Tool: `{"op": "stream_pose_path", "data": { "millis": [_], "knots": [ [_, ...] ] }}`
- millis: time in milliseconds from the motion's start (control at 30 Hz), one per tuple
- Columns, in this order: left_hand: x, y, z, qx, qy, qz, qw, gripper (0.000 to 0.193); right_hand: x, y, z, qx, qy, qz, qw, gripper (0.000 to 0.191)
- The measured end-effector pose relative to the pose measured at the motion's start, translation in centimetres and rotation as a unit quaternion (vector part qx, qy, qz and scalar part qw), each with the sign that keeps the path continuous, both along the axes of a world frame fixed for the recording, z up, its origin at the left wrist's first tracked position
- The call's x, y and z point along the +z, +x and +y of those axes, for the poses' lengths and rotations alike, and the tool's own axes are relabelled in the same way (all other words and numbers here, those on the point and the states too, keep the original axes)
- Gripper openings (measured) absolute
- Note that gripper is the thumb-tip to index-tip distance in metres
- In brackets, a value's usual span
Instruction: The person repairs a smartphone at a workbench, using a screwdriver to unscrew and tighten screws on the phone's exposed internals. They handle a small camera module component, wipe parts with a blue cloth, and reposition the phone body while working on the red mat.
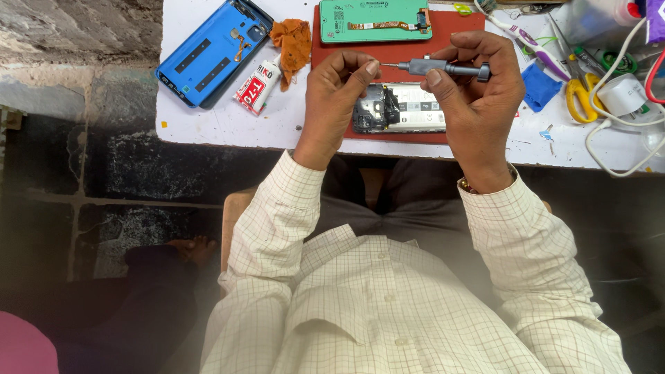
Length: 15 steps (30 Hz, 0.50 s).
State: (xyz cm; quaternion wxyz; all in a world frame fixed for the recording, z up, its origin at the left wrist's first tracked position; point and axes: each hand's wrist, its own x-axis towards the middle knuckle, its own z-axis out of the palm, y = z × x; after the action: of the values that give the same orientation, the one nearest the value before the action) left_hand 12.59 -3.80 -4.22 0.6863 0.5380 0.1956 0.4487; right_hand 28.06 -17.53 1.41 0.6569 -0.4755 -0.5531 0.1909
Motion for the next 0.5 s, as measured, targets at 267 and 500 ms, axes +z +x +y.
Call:
{"op": "stream_pose_path", "data": {
  "millis": [267,500],
  "knots": [
    [0.24,-0.63,0.24,-0.018,0.048,0.006,0.999,0.014,0.33,0.35,0.01,0.007,-0.006,-0.011,1.000,0.031],
    [0.41,-1.05,0.25,0.007,0.134,0.053,0.989,0.014,1.02,0.51,-0.13,-0.011,-0.045,-0.009,0.999,0.031]
  ]
}}
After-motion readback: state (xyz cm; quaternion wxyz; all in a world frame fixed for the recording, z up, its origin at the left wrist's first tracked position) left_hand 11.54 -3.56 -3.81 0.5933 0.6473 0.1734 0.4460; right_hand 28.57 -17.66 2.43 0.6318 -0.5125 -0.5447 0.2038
